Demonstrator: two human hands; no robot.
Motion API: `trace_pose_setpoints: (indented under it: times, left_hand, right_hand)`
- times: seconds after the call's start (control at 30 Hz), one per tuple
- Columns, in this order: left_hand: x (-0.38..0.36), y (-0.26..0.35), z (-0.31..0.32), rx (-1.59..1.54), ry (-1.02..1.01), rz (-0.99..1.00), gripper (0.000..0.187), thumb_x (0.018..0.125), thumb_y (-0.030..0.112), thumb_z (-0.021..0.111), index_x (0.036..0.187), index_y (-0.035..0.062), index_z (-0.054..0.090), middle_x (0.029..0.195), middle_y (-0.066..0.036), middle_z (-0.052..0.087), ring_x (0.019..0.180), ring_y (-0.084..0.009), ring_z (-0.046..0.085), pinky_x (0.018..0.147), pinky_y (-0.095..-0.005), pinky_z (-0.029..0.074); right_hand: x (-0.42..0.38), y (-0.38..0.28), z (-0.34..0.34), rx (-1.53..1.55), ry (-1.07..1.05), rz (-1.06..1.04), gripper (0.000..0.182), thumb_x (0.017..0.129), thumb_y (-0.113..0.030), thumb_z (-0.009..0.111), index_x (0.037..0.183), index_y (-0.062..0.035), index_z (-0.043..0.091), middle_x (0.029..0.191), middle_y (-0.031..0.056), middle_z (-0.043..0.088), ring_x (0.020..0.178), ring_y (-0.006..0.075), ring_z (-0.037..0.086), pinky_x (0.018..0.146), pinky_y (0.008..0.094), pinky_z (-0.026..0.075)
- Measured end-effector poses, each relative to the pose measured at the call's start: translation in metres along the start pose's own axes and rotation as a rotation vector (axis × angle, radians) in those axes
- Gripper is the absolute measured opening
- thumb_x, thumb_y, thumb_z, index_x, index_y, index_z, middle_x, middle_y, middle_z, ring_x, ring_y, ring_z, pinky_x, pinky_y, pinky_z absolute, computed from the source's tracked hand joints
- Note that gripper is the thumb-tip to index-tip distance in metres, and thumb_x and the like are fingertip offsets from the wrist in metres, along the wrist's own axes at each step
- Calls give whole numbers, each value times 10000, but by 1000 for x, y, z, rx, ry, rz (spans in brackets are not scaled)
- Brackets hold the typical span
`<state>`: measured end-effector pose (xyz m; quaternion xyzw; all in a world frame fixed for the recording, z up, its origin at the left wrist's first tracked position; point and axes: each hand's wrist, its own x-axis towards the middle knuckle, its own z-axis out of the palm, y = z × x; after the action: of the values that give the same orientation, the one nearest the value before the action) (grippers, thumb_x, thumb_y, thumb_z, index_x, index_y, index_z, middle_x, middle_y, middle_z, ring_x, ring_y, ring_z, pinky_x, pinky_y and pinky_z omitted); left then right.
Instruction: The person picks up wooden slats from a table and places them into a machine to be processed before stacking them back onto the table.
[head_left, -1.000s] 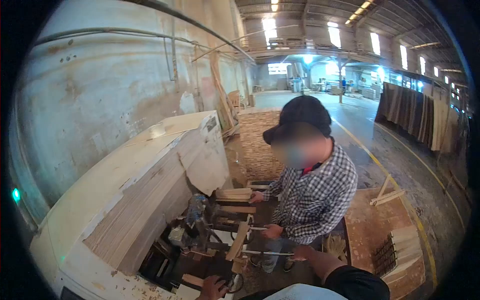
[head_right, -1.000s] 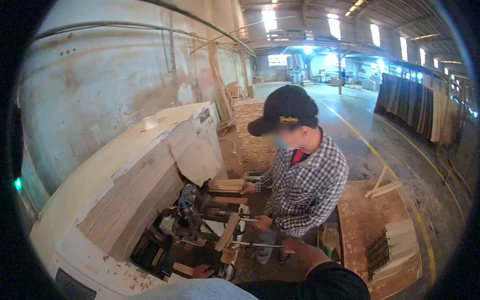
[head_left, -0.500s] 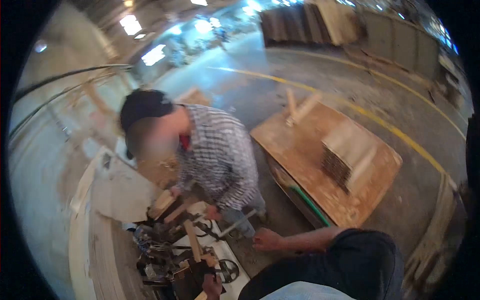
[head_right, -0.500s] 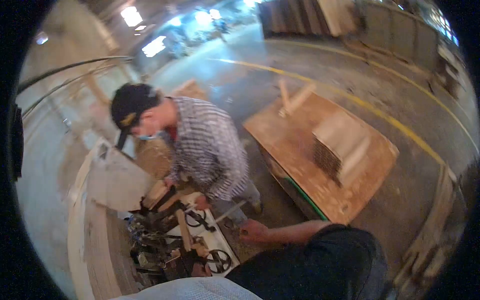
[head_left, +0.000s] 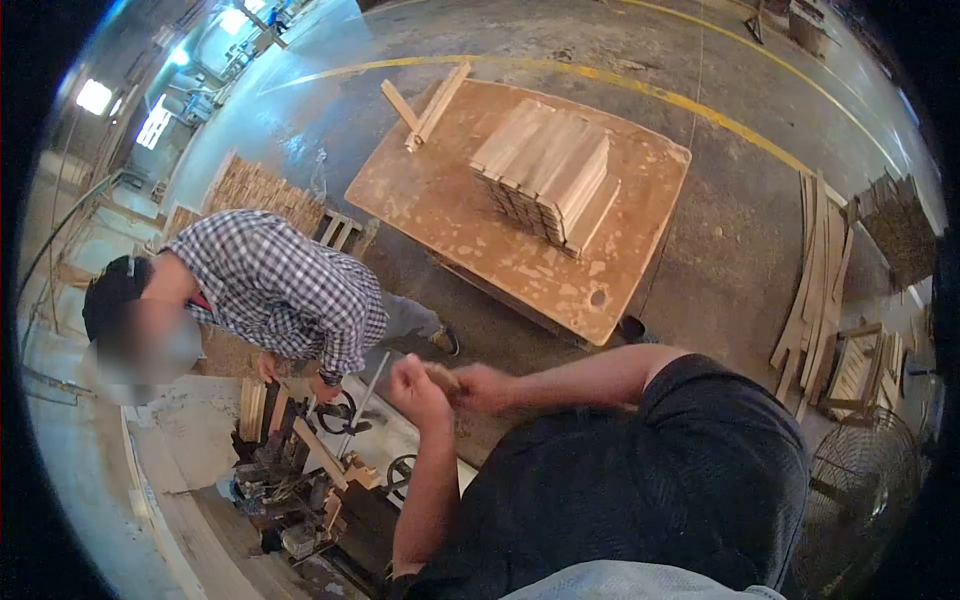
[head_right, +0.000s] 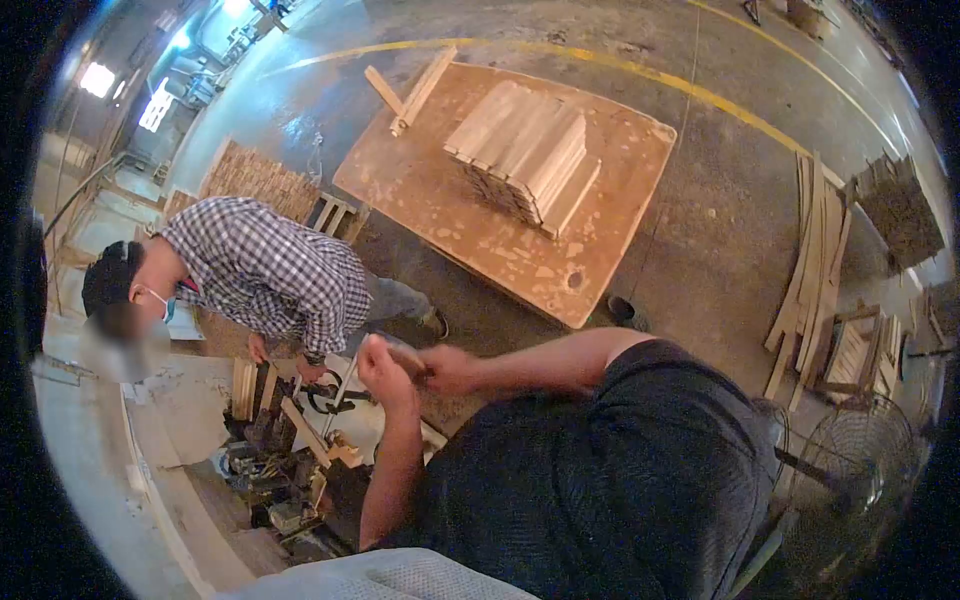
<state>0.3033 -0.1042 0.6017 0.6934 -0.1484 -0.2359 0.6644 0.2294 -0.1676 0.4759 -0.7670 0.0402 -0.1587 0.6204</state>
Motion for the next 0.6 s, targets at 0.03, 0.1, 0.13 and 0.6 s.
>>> trace_pose_setpoints:
  times: [0.03, 0.1, 0.13, 0.6]
  left_hand:
    - [10, -14, 4, 157, -100, 230, 178, 992, 190, 611, 1013, 22, 554, 881, -46, 578, 814, -149, 573, 757, -313, 492]
    - [10, -40, 6, 318, -216, 447, 228, 979, 194, 634, 1113, 18, 579, 956, -67, 614, 862, -160, 595, 802, -312, 505]
    - [6, -51, 6, 318, -325, 375, 287, 966, 190, 654, 1184, 19, 580, 1009, -76, 627, 893, -172, 602, 823, -320, 506]
    - [-79, -281, -234, 1324, -805, -350, 378, 943, 305, 632, 1223, 51, 645, 1107, -114, 678, 999, -265, 646, 917, -400, 508]
  right_hand:
    - [-10, -21, -19, 17, 94, 80, 343, 884, -248, 692, 1158, -53, 624, 1003, 150, 695, 916, 235, 665, 825, 427, 523]
    - [-32, -39, -50, 46, 324, 157, 314, 903, -256, 685, 1134, -50, 633, 943, 135, 706, 857, 206, 667, 783, 409, 538]
    - [-41, -39, -65, 55, 462, 146, 310, 909, -261, 684, 1123, -43, 636, 914, 129, 709, 829, 199, 666, 764, 402, 544]
    - [-109, 134, -324, 105, 1415, 548, 368, 879, -160, 664, 1211, -26, 580, 928, 126, 673, 797, 207, 669, 645, 359, 547]
